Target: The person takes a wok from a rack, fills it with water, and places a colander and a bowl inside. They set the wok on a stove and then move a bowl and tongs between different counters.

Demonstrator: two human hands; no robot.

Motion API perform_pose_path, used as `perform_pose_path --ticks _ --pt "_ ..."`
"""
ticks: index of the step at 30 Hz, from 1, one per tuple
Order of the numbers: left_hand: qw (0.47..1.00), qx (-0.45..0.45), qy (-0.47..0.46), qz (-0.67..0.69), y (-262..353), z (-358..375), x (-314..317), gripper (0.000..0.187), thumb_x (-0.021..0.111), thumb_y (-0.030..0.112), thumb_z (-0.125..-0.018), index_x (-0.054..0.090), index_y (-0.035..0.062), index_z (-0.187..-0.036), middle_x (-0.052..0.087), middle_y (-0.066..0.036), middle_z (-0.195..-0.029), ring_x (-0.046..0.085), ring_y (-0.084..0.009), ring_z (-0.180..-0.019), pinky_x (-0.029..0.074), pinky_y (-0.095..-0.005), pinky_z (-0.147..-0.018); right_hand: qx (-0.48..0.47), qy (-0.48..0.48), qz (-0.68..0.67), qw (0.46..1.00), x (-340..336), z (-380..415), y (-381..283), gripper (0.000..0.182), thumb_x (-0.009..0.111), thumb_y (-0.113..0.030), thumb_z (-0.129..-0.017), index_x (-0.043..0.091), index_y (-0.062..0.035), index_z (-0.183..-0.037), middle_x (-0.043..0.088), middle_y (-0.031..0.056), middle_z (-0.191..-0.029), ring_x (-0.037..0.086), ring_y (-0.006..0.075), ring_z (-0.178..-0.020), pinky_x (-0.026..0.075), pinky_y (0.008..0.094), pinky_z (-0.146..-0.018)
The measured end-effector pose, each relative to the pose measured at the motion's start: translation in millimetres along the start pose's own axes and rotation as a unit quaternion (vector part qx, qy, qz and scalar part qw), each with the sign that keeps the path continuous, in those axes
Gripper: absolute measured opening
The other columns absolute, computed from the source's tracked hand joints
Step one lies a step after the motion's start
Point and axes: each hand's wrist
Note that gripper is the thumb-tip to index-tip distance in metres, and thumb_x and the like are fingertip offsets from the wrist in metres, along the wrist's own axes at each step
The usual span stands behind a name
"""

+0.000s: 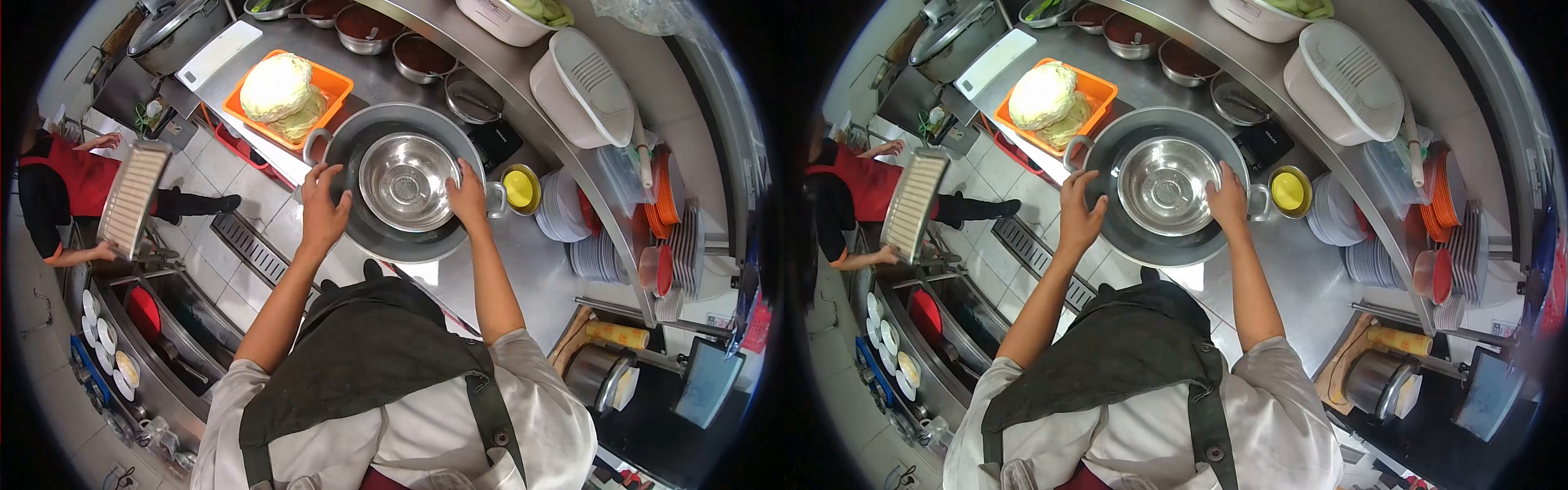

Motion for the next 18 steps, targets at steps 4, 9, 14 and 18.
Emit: perform_pose_path --ticks 4,9,14,18 --pt "0.998 -0.009 0.063 -0.023 -13 19 10 0.070 0.069 0.009 -0.080 0.035 0.0041 -0.141 0.035 -0.024 -0.138 0.039 -0.0386 -0.130 0.034 -0.0437 -0.108 0.045 -0.018 -0.045 0.998 -9 8 1 0.055 0.061 -0.016 -0.085 0.045 -0.0031 -0.136 0.058 0.0220 -0.125 0.056 0.0372 -0.115 0.042 0.0431 -0.099" --pt "0.975 -0.164 0.074 0.130 -36 20 19 0.084 0.070 0.016 -0.082 0.017 0.0039 -0.147 0.027 -0.027 -0.144 0.035 -0.0405 -0.133 0.036 -0.0449 -0.106 -0.073 0.189 -0.006 0.979 -30 25 12 0.046 0.063 -0.011 -0.084 0.053 -0.0020 -0.128 0.060 0.0182 -0.114 0.059 0.0344 -0.103 0.044 0.0430 -0.094" --pt "0.959 -0.177 0.064 0.213 -55 -22 2 0.080 0.069 0.015 -0.084 0.022 0.0024 -0.147 0.044 -0.025 -0.137 0.047 -0.0343 -0.126 0.043 -0.0399 -0.099 0.075 0.318 -0.088 0.941 -51 32 68 0.026 0.059 -0.013 -0.090 0.057 -0.0015 -0.114 0.063 0.0122 -0.098 0.063 0.0232 -0.086 0.049 0.0350 -0.076" --pt "0.919 -0.190 0.014 0.345 -63 -67 4 0.044 0.063 0.013 -0.089 0.053 -0.0052 -0.127 0.065 -0.012 -0.106 0.061 -0.0187 -0.097 0.046 -0.0309 -0.088 0.240 0.069 -0.517 0.819 -44 27 83 0.012 0.051 -0.012 -0.097 0.056 -0.0028 -0.102 0.055 0.0029 -0.076 0.054 0.0133 -0.065 0.043 0.0270 -0.058"
Point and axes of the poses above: each hand's wrist, its own z-axis away from the middle knuckle, its own x-axis out of the palm, y = z × x
